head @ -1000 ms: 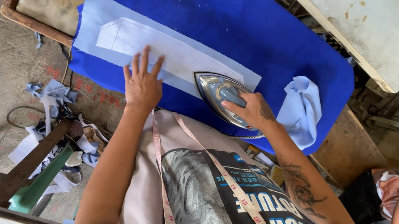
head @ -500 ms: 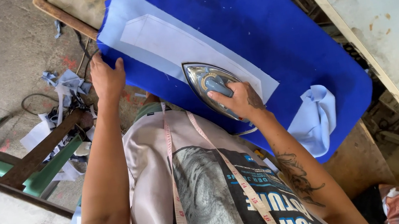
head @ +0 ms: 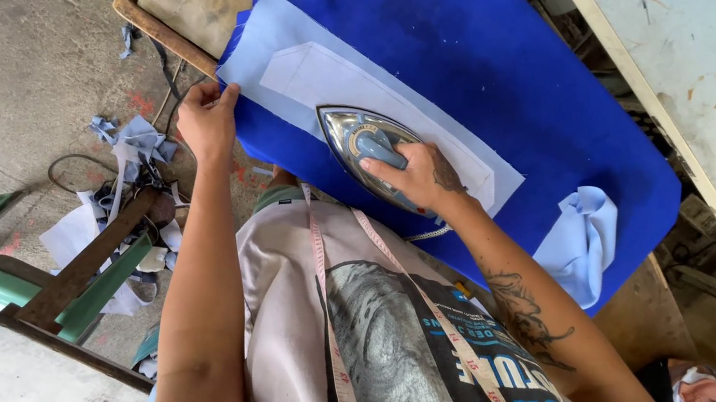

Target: The person irons a white fabric piece placed on a blue cloth using a steam iron. They repeatedly smooth the fabric, lift it to check the edges, and reposition it on the ironing board while another person works nearby.

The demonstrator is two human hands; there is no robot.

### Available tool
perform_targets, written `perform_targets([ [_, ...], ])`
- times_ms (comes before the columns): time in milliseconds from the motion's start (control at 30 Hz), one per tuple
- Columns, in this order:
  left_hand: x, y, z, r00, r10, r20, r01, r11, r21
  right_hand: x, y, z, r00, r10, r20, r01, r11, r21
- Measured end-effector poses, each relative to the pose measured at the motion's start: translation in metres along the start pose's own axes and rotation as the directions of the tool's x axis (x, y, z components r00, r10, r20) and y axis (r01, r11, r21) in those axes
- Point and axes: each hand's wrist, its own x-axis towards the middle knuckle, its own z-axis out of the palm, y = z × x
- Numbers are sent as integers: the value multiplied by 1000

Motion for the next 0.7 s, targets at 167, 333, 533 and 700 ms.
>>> perform_targets([
  [167,10,-2,8,996,84,-5,-84,996,3,17,-24,5,1000,-24,-14,23,999,-35],
  [333,-1,16,5,991,128,-26,-128,992,-14,41,-19,24,999,-33,-6,33,998,-45],
  [533,-13,43,-7,983,182,4,-179,972,-154,32,-92,5,1000,-30,3,31,998,-59],
  [700,-8,48,-12,976,216,21,-209,964,-165,41,-111,7,1000,-16,17,17,999,-50],
])
